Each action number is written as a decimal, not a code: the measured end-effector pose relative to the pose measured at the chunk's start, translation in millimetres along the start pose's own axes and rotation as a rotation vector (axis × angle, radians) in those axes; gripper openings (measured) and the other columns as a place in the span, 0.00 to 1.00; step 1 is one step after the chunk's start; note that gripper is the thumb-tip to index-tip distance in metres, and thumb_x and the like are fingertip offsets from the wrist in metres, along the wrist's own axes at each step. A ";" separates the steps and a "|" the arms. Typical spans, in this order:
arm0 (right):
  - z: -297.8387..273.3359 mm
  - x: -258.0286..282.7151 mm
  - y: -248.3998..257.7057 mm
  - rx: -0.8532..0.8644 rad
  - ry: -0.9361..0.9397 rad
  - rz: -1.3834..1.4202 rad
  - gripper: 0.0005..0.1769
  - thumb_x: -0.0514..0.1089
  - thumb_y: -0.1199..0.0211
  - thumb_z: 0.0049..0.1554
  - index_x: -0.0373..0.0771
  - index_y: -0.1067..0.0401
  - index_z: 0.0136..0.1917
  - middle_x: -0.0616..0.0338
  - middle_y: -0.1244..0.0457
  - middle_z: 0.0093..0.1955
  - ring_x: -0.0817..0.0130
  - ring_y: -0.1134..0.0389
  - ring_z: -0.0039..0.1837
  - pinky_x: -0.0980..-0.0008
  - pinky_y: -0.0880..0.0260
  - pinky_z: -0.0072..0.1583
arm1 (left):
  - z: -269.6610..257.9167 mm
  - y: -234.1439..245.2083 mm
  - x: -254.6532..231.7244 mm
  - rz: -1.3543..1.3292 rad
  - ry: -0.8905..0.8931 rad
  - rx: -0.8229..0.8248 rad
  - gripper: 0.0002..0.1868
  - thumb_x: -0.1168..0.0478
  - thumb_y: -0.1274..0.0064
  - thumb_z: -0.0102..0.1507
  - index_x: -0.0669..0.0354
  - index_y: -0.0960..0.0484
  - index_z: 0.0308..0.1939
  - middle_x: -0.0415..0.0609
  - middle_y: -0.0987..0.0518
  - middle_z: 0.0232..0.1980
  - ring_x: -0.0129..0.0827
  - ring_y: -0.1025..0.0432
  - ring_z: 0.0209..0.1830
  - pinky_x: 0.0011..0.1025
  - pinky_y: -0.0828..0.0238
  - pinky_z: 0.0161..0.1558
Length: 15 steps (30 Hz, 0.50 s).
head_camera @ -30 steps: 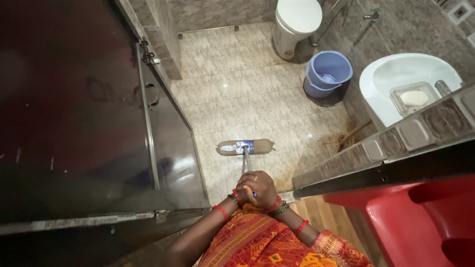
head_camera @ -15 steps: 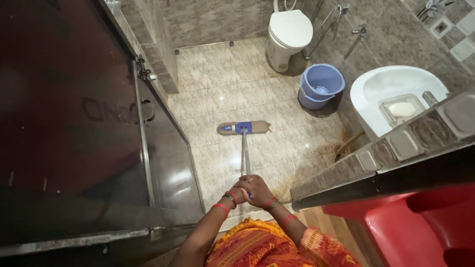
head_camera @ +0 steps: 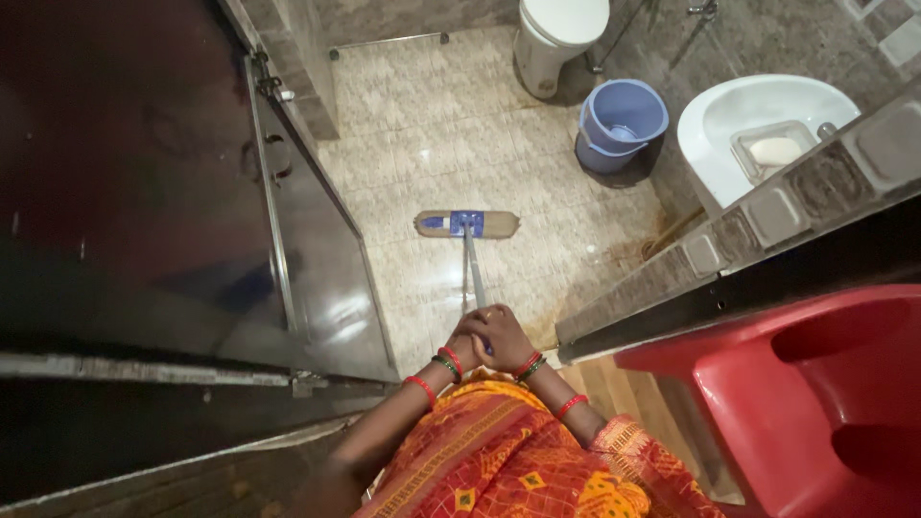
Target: The person mops the floor in a bathroom using a long-handled mop.
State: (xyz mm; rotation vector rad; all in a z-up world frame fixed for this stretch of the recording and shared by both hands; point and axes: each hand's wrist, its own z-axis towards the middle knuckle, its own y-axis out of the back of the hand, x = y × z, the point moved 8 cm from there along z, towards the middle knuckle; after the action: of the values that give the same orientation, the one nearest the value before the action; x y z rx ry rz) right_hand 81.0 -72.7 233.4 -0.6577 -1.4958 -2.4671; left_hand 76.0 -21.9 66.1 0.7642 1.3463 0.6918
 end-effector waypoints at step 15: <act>40.3 91.0 83.7 -0.105 0.117 0.225 0.10 0.42 0.43 0.60 0.45 0.21 0.47 0.59 0.29 0.50 0.57 0.28 0.58 0.59 0.30 0.59 | -31.6 -0.3 -14.5 -0.421 -0.041 -0.109 0.18 0.50 0.49 0.64 0.54 0.19 0.53 0.50 0.20 0.56 0.42 0.28 0.59 0.41 0.31 0.60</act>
State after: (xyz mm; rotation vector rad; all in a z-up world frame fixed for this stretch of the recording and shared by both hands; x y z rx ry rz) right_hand 42.8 -70.7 357.7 -0.6479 -1.1872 -2.3785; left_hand 43.0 -31.2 72.3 0.3862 1.3633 0.4077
